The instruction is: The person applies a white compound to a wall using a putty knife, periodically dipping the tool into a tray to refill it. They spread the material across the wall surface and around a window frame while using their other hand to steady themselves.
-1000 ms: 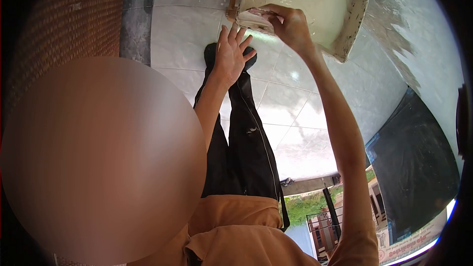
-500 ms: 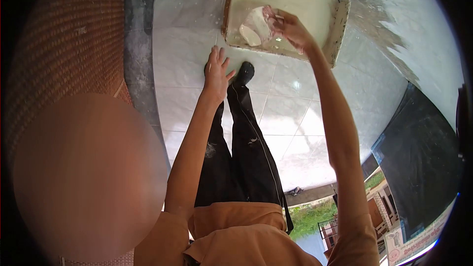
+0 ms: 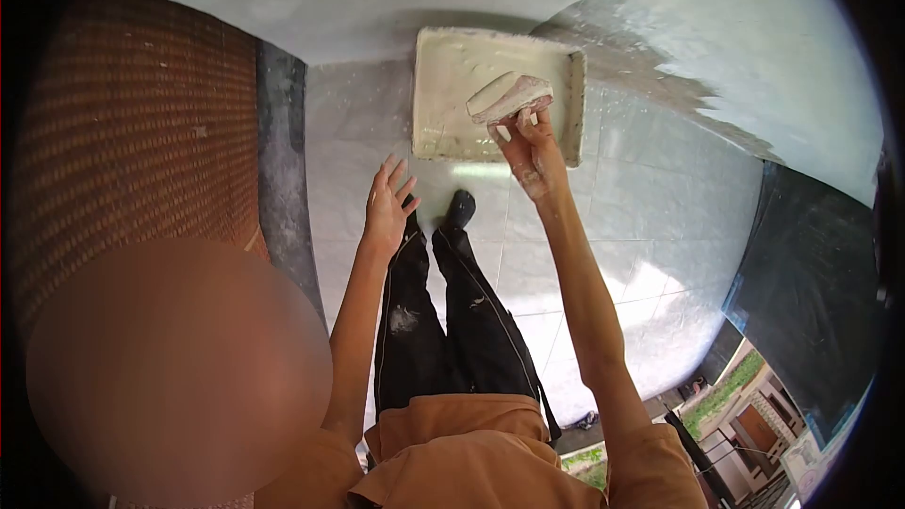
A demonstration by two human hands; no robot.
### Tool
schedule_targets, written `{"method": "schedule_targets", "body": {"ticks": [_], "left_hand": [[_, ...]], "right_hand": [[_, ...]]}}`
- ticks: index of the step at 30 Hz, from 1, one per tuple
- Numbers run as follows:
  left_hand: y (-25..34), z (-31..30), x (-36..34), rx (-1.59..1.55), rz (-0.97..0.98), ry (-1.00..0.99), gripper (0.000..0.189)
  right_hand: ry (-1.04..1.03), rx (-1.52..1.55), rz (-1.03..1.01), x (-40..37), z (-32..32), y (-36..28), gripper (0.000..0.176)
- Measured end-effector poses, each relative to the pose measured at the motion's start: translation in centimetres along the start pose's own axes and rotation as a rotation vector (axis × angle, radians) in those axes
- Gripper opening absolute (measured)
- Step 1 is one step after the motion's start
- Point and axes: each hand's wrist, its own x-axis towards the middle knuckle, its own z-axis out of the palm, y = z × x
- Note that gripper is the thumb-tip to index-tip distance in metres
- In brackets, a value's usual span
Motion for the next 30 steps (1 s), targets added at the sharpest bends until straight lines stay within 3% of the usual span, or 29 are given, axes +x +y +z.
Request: {"method": "schedule_targets", "body": {"ticks": [7,11,19,21,22,24,25,30], "left_hand": [[6.3,4.8,-3.2,0.085,0.083,-0.152,0.064],[12.4,9.2,-5.2,0.223,0.246,-0.246,0.063],[28.4,22.8,-14.3,0.61,0.94,-0.332,0.065],[31.6,26.6,-17.4,0.657,1.276,-0.367,0.054],[32.8,28.7,-18.7,0.654,1.305,-0.387,0.054],[34.7,32.5,-21.3,0.642,1.626,-0.404,0.047],[35.5,34.3,-22.6,0.637,1.645,-0.415,0.047],[37.8,43.0,-26.3,0.875,2.207,-0.088,0.045]], "right_hand": [[-0.134,0.135,-0.174,-1.5,7.9,-5.4,0.044],[-0.234,0.119,-0.286,-2.4,13.0,-10.3,0.046],[-0.3,0.06,-0.644,-6.3,24.7,-23.1,0.042],[-0.331,0.05,-0.728,-7.7,27.0,-26.3,0.04],[-0.316,0.02,-0.793,-8.5,28.1,-27.8,0.039],[-0.311,-0.008,-0.875,-9.6,29.5,-30.8,0.038],[-0.28,-0.006,-0.932,-9.8,30.0,-32.3,0.036],[-0.18,-0.069,-1.124,-9.3,30.2,-40.5,0.028]]}}
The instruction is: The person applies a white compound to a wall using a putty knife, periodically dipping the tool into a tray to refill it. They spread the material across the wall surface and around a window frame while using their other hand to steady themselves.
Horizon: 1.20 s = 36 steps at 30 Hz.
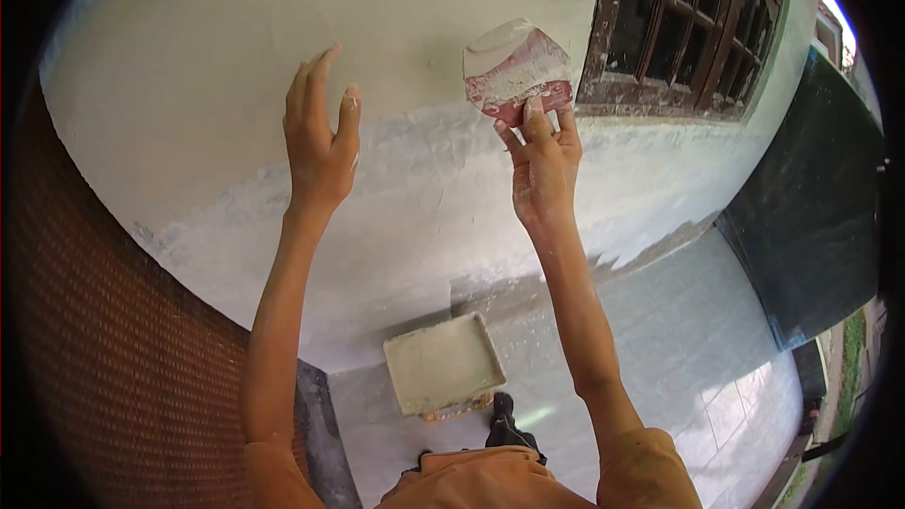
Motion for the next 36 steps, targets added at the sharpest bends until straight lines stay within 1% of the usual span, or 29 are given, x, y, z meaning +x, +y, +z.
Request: {"method": "schedule_targets", "body": {"ticks": [1,3,4,5,7,8,9,11,12,13,15,16,17,19,20,22,26,29,31,32,34,36], "left_hand": [[0.2,0.9,1.2,0.01,0.005,0.015,0.045],[0.8,2.6,3.3,0.236,0.155,0.097,0.047],[0.8,3.4,4.3,0.249,0.159,0.108,0.047],[0.8,4.4,5.1,0.302,0.197,0.144,0.049],[1.1,5.7,6.7,0.371,0.232,0.195,0.051],[1.2,6.3,7.3,0.418,0.25,0.218,0.051],[1.3,6.8,7.9,0.465,0.267,0.238,0.051],[1.3,7.6,9.1,0.496,0.283,0.28,0.052],[1.3,7.9,9.5,0.513,0.301,0.319,0.052],[1.3,8.1,10.0,0.524,0.302,0.323,0.052],[1.2,8.2,11.1,0.571,0.333,0.355,0.054],[1.1,8.2,11.7,0.576,0.339,0.36,0.054],[0.8,8.3,12.3,0.599,0.357,0.379,0.054],[0.3,8.4,13.3,0.619,0.373,0.399,0.054],[0.0,8.4,13.8,0.635,0.392,0.409,0.054],[-0.5,8.7,14.8,0.644,0.416,0.422,0.054],[-1.3,9.5,16.1,0.62,0.444,0.468,0.052],[-1.3,9.9,16.5,0.595,0.467,0.472,0.051],[-1.4,9.9,16.7,0.588,0.468,0.469,0.051],[-1.5,9.9,16.6,0.59,0.467,0.473,0.05],[-1.7,9.9,16.4,0.589,0.46,0.474,0.05],[-1.8,9.9,16.3,0.577,0.453,0.496,0.05]], "right_hand": [[-0.016,0.008,-0.003,1.5,-0.3,-0.5,0.028],[-0.034,-0.083,-0.103,4.4,-0.9,-1.3,0.025],[-0.004,-0.141,-0.179,5.8,-0.9,-1.6,0.021],[-0.017,-0.133,-0.178,7.1,-1.2,-1.8,0.021],[-0.078,-0.29,-0.42,9.8,-1.7,-2.1,0.021],[-0.091,-0.251,-0.478,10.9,-1.6,-2.1,0.018],[-0.105,-0.242,-0.475,12.1,-1.5,-1.9,0.018],[-0.153,-0.519,-0.844,14.0,-1.5,-1.4,0.021],[-0.217,-0.573,-0.951,14.4,-1.3,-1.7,0.031],[-0.222,-0.563,-0.951,15.0,-1.2,-1.7,0.031],[-0.358,-0.801,-1.351,16.4,-0.9,-1.4,0.044],[-0.395,-0.853,-1.396,16.9,-0.9,-1.0,0.049],[-0.393,-0.849,-1.4,17.2,-1.0,-0.7,0.049],[-0.441,-1.029,-1.46,17.6,-1.1,-0.1,0.046],[-0.438,-1.03,-1.461,17.8,-1.2,0.3,0.046],[-0.427,-1.137,-1.507,18.3,-1.2,0.9,0.04],[-0.423,-1.178,-1.547,19.0,-0.6,1.9,0.038],[-0.442,-1.242,-1.507,19.2,-0.5,2.2,0.037],[-0.507,-1.243,-1.392,19.0,-0.7,2.2,0.039],[-0.506,-1.247,-1.391,18.8,-0.9,2.2,0.039],[-0.567,-1.223,-1.25,18.0,-1.5,2.1,0.046],[-0.602,-1.25,-1.211,17.4,-2.6,2.6,0.047]]}}
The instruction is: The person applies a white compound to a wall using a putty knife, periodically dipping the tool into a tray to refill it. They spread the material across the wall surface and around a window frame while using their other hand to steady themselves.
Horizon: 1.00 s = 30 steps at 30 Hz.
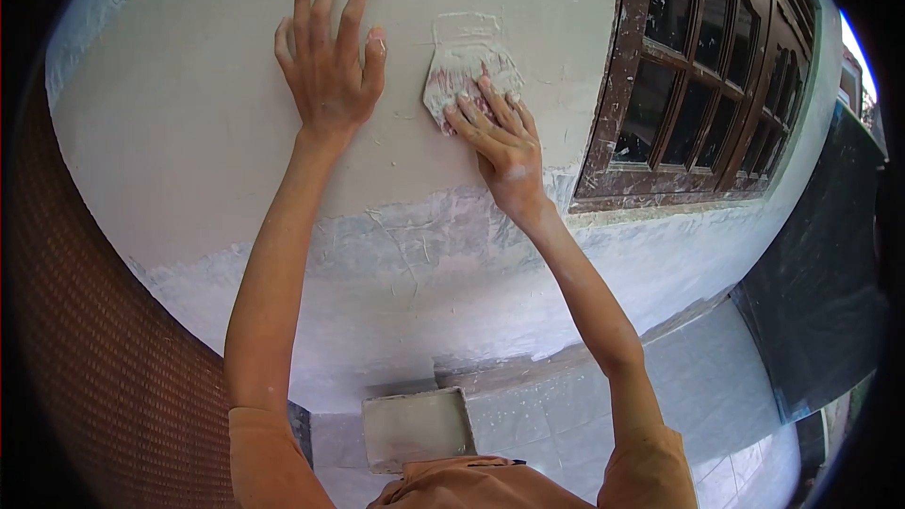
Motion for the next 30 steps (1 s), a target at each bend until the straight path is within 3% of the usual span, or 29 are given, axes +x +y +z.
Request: {"method": "schedule_targets", "body": {"ticks": [5,9,11,14,18,20,21,24,28,30], "left_hand": [[0.1,0.0,-0.1,0.022,-0.009,-0.018,0.049],[0.4,-0.1,0.0,0.032,-0.019,-0.036,0.049],[0.4,-0.1,0.0,0.043,-0.005,-0.041,0.049],[0.8,-0.6,0.4,0.06,0.009,-0.047,0.048],[0.7,-0.7,1.0,0.068,0.009,-0.049,0.049],[0.3,-0.6,1.6,0.078,0.018,-0.043,0.048],[0.1,-0.6,1.8,0.086,0.024,-0.039,0.048],[-0.6,-0.3,2.1,0.102,0.036,-0.026,0.048],[-0.6,0.0,2.1,0.084,0.049,-0.044,0.051],[-0.6,0.1,2.2,0.078,0.038,-0.052,0.05]], "right_hand": [[-0.151,0.021,-0.018,-4.0,-2.0,-1.0,0.046],[0.01,0.074,-0.079,-2.7,-5.2,-1.6,0.04],[0.318,0.237,0.209,-0.6,-6.0,-1.8,0.037],[0.498,0.519,0.464,4.4,-5.9,-1.4,0.036],[0.532,0.713,0.584,7.8,-3.5,0.9,0.036],[0.513,0.674,0.639,8.1,-3.1,2.1,0.035],[0.514,0.511,0.661,8.0,-3.6,3.0,0.033],[0.736,0.538,0.636,8.0,-4.9,3.3,0.036],[0.501,0.703,0.652,8.9,-2.8,1.4,0.036],[0.483,0.561,0.578,9.1,-2.2,1.4,0.034]]}}
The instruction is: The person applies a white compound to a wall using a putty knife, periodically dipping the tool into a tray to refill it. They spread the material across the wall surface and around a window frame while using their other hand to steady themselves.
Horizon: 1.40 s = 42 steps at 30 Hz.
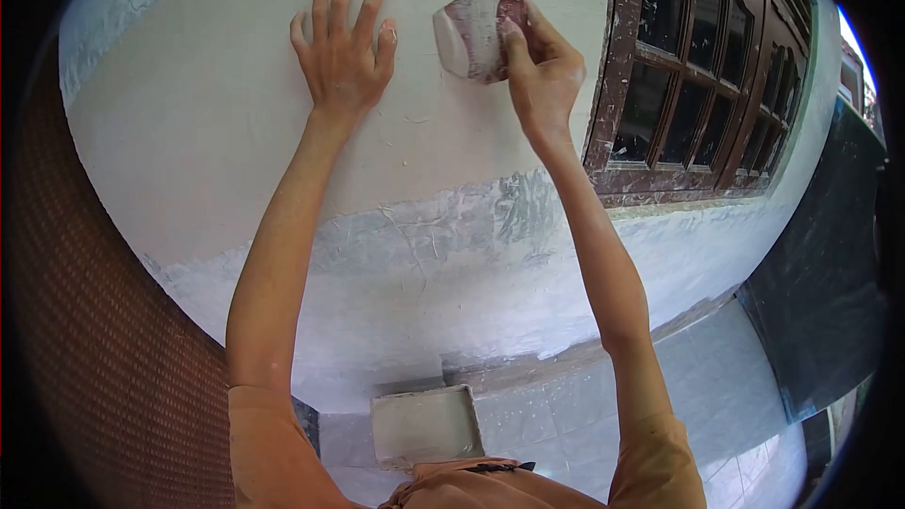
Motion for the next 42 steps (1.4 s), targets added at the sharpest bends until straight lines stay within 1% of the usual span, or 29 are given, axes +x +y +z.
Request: {"method": "schedule_targets", "body": {"ticks": [1,3,4,5,7,8,9,11,14,15,17,19,20,21,23,24,25,27,30,31,33,35,36,37,39,40,41,42], "left_hand": [[-0.1,0.0,0.0,-0.001,0.005,0.001,0.05],[-0.2,0.0,-0.3,-0.002,0.003,0.005,0.05],[-0.2,0.1,-0.3,0.003,0.001,0.01,0.05],[-0.1,0.3,-0.2,0.01,-0.01,0.013,0.049],[0.2,0.2,-0.4,0.01,-0.022,0.002,0.047],[0.1,0.1,-0.3,0.015,-0.024,0.0,0.048],[0.1,-0.1,-0.4,0.018,-0.024,-0.002,0.05],[0.1,0.0,-0.5,0.023,-0.008,-0.018,0.05],[0.1,0.2,-0.5,0.036,0.0,-0.014,0.05],[0.1,0.2,-0.5,0.029,-0.002,-0.012,0.05],[0.0,0.2,-0.5,0.022,-0.001,-0.001,0.05],[0.2,0.3,-0.5,0.001,-0.004,0.003,0.05],[0.0,0.2,-0.5,0.015,-0.009,-0.01,0.05],[0.0,0.1,-0.5,0.031,-0.014,-0.023,0.05],[0.0,0.1,-0.7,0.023,-0.009,-0.024,0.05],[-0.1,0.2,-0.6,0.014,-0.003,-0.021,0.05],[-0.1,0.2,-0.5,0.019,-0.007,-0.013,0.05],[0.1,0.2,-0.6,0.019,-0.017,-0.022,0.051],[0.1,0.3,-0.6,0.018,-0.019,0.002,0.05],[0.4,0.1,-0.5,0.012,-0.021,-0.005,0.05],[0.3,-0.3,-0.3,0.045,-0.003,-0.019,0.05],[0.2,-0.2,-0.5,0.038,0.007,-0.013,0.05],[0.2,-0.1,-0.4,0.026,0.01,-0.006,0.05],[0.1,-0.1,-0.3,0.032,0.007,-0.002,0.05],[0.3,0.0,-0.4,0.017,0.0,0.009,0.05],[0.3,0.0,-0.4,0.014,0.002,0.0,0.05],[0.2,0.0,-0.3,0.017,0.002,0.005,0.049],[0.2,-0.1,-0.4,0.021,0.001,0.011,0.049]], "right_hand": [[0.027,-0.095,-0.062,0.3,-0.4,0.4,0.034],[0.209,-0.036,-0.059,1.4,-2.2,1.0,0.032],[0.247,-0.066,-0.086,1.7,-3.1,0.4,0.036],[0.292,0.054,-0.047,1.8,-3.3,0.1,0.035],[0.198,0.084,-0.067,1.6,-2.5,0.0,0.035],[0.111,0.091,0.014,0.9,-1.7,0.1,0.035],[0.026,0.051,0.029,0.1,-0.8,0.4,0.036],[-0.009,0.143,0.072,-1.0,-0.2,0.3,0.035],[0.241,-0.029,0.05,0.3,-3.7,2.4,0.033],[0.276,0.09,0.083,0.2,-4.0,0.6,0.033],[0.224,0.087,0.055,0.0,-4.0,0.0,0.032],[0.084,0.14,0.097,-1.3,-2.3,-0.3,0.033],[0.03,0.094,0.072,-2.0,-1.5,0.4,0.034],[0.018,0.159,0.137,-2.7,-1.1,-0.4,0.035],[0.094,0.072,0.077,-2.1,-2.6,2.2,0.035],[0.197,0.059,0.083,-1.7,-3.7,1.8,0.033],[0.274,0.042,0.039,-1.2,-4.5,1.3,0.032],[0.317,0.135,0.131,-1.2,-5.2,0.3,0.033],[0.096,0.12,0.051,-2.7,-3.2,1.2,0.034],[0.032,0.163,0.115,-3.5,-2.2,0.5,0.035],[0.021,0.051,0.106,-3.5,-2.4,0.8,0.034],[0.195,0.013,0.116,-2.4,-4.5,2.2,0.035],[0.257,0.029,0.04,-1.8,-5.1,1.5,0.036],[0.308,0.102,0.134,-1.7,-5.2,0.6,0.035],[0.213,0.11,0.106,-1.8,-4.4,0.3,0.035],[0.126,0.116,0.091,-2.1,-3.5,0.2,0.034],[0.084,0.187,0.071,-2.6,-2.1,0.3,0.034],[0.049,0.161,0.087,-3.1,-1.2,-0.2,0.034]]}}
